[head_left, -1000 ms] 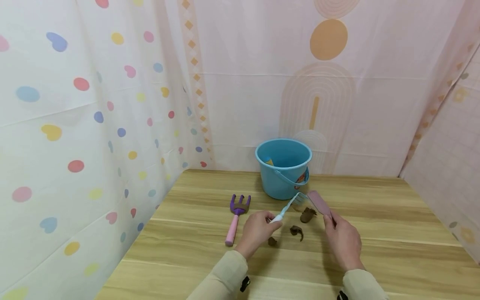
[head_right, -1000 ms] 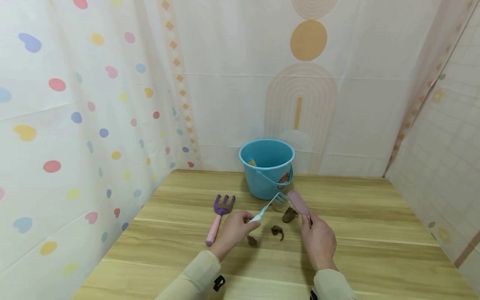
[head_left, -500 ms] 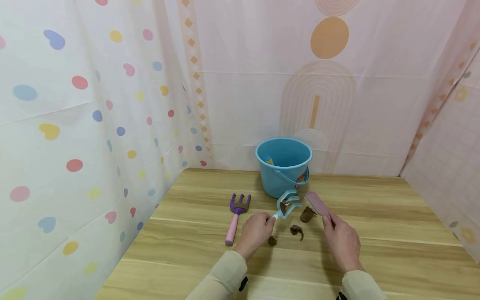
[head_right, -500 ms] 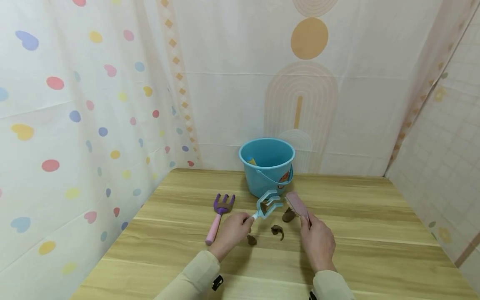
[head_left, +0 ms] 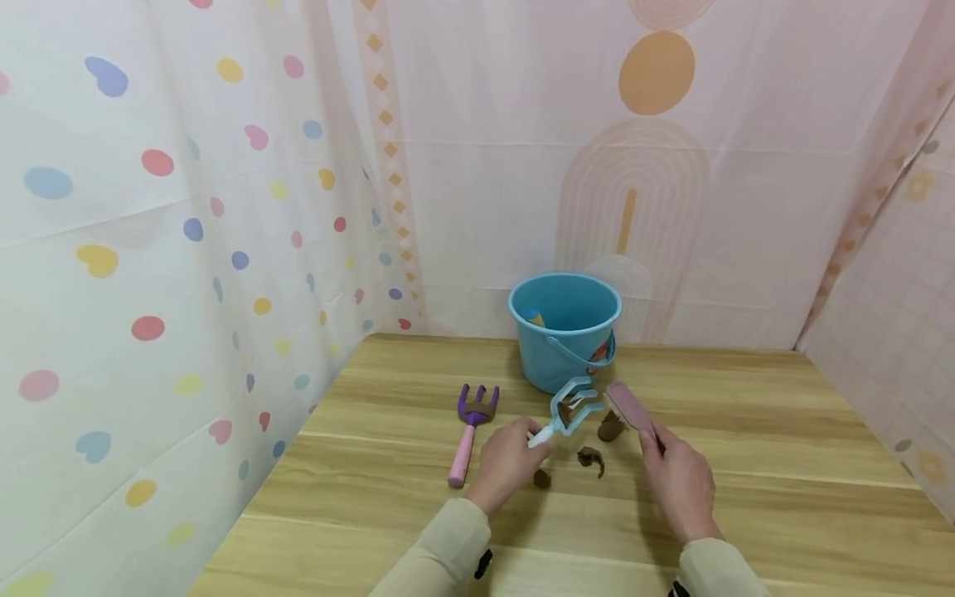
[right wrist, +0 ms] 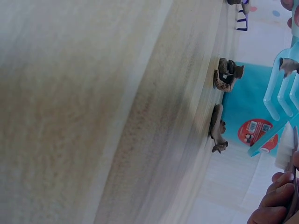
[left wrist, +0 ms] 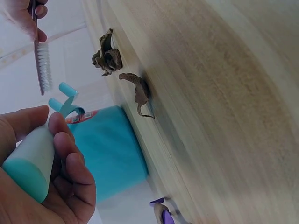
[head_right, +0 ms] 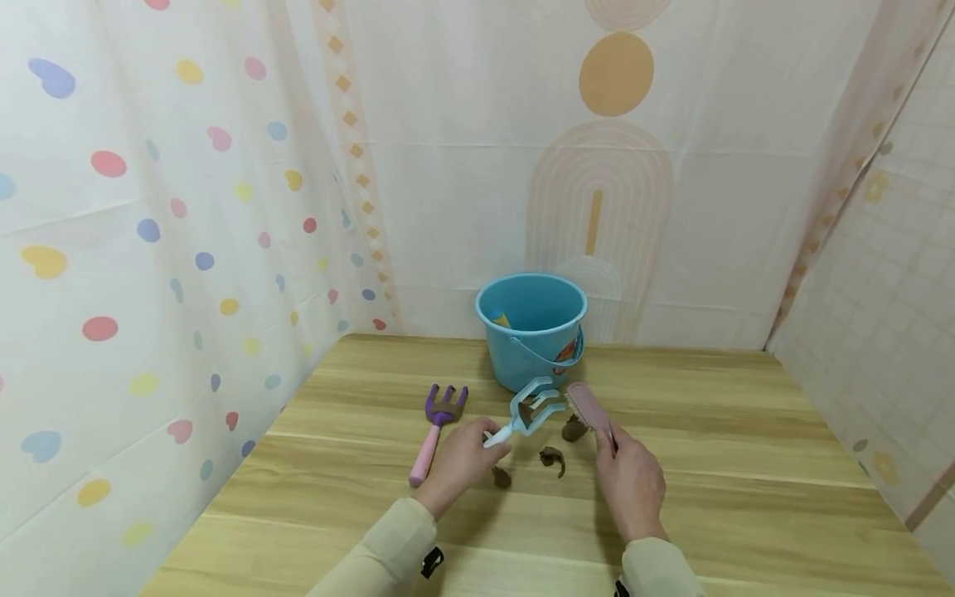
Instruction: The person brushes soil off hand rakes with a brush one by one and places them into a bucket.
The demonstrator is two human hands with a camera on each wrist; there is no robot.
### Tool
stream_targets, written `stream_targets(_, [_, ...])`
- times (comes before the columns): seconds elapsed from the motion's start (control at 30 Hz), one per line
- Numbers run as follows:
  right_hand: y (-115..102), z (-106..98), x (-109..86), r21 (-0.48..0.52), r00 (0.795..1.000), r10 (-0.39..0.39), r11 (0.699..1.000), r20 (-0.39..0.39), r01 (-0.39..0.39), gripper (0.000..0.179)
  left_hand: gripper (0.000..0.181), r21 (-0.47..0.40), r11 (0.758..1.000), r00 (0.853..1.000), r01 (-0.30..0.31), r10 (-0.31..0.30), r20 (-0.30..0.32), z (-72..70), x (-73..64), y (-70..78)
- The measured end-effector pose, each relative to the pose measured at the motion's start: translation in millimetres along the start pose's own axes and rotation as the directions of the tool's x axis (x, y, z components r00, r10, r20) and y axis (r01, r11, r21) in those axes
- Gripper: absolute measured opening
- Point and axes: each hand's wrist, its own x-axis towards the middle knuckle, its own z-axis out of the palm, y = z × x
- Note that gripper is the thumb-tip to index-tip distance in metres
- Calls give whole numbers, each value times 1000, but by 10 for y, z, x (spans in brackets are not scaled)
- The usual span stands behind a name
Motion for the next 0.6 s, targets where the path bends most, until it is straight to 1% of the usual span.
stream_targets(0.1, [-9,-3,4,-3,1000,-8,1000,-3,8,46,19,0,1000,1000,-2,2,6,0,10,-9])
stream_targets(0.2, [-14,-8,-1,-3,1000,-13,1000,-2,13,47,20,5,1000,1000,-19,19,2,-2,11,-18])
stream_targets(0.33, [-18,-8,-5,-3,1000,-10,1000,2,10,47,20,26,999,999,-33,33,-7,1,6,-30])
stream_targets(0.43, [-26,0,-7,-1,1000,-15,1000,-9,15,46,18,41,999,999,-34,34,-10,5,6,-34])
stream_targets(0.5, [-39,10,-9,3,999,-34,999,-29,35,45,18,51,998,999,-31,32,-15,8,7,-33])
stream_targets(0.6, [-77,26,-16,16,994,-92,996,-65,93,44,20,57,998,1000,-27,28,-13,5,5,-28])
